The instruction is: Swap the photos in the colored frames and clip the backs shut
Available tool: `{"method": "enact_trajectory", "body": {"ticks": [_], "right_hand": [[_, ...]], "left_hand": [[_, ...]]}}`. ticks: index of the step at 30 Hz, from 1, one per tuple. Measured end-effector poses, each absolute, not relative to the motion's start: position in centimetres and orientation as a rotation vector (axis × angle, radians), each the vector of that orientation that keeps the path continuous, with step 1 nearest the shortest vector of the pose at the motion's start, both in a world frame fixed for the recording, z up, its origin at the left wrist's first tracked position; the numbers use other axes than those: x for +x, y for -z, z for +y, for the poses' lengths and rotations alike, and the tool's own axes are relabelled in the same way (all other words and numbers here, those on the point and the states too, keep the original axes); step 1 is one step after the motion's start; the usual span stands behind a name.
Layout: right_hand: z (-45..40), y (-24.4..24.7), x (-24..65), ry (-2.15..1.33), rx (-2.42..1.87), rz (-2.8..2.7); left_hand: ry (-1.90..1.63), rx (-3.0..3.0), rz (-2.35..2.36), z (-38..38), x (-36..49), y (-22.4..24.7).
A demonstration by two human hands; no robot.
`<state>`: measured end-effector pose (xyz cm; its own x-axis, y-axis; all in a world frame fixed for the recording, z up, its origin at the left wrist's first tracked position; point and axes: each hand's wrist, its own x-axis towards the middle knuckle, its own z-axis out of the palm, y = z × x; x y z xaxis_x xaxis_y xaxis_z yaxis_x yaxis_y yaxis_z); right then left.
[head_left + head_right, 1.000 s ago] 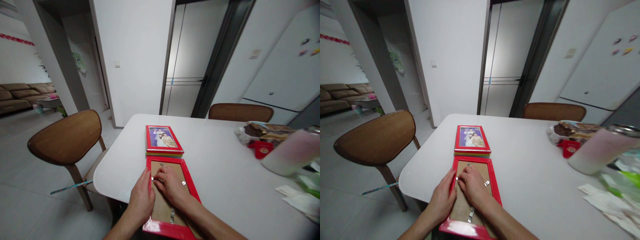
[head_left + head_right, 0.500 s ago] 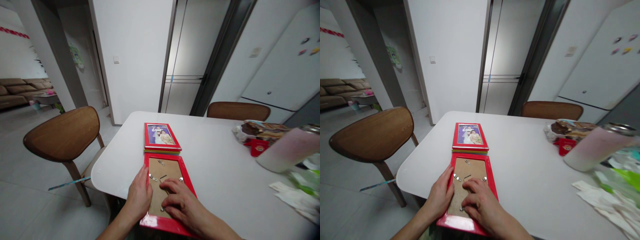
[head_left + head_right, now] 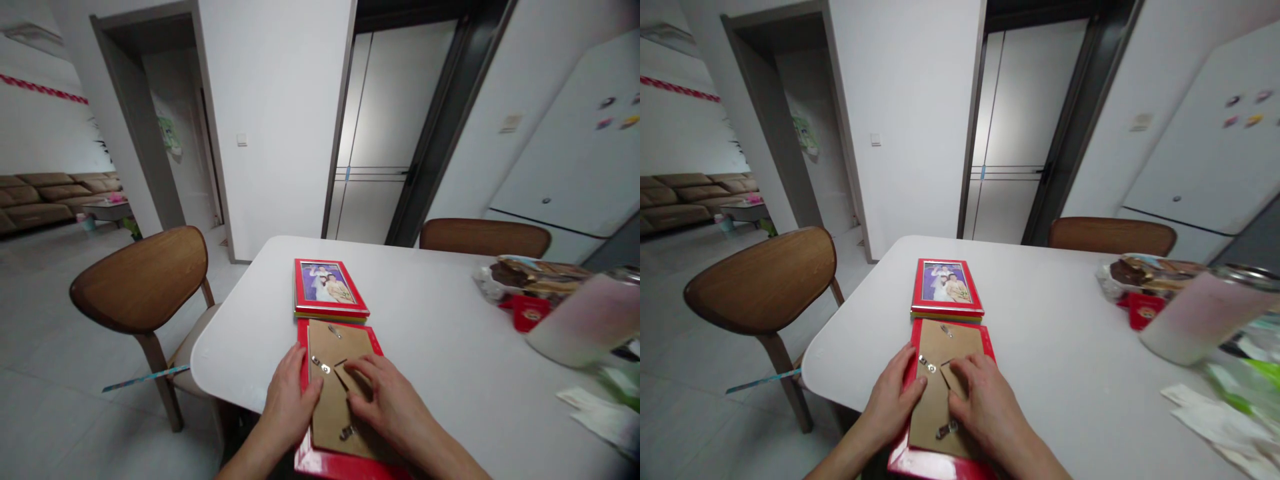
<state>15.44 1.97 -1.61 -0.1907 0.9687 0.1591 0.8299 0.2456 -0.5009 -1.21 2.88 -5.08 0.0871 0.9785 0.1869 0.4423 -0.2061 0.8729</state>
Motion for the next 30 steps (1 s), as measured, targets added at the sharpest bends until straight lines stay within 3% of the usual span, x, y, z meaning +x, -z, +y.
{"method": "enact_trajectory", "body": {"ticks": [8, 13, 18, 30], "right_hand": [[2.2, 0.4, 14.2, -0.507, -1.438, -2.006], [2.9, 2.9, 17.8, -0.314, -1.72, -1.972], [2.9, 4.5, 20.2, -0.262, -2.028, -1.881], [3.3, 3.7, 20.9, -0.352, -2.102, -1.798]], "left_hand": [[-1.183, 1.174, 1.225, 4.3, -3.4, 3.1], [-1.178, 1.101, 1.303, 5.6, -7.4, 3.3], [-1.105, 1.162, 1.417, 6.2, -11.2, 4.1], [-0.852, 1.681, 1.908, 6.0, -12.6, 4.2]]}}
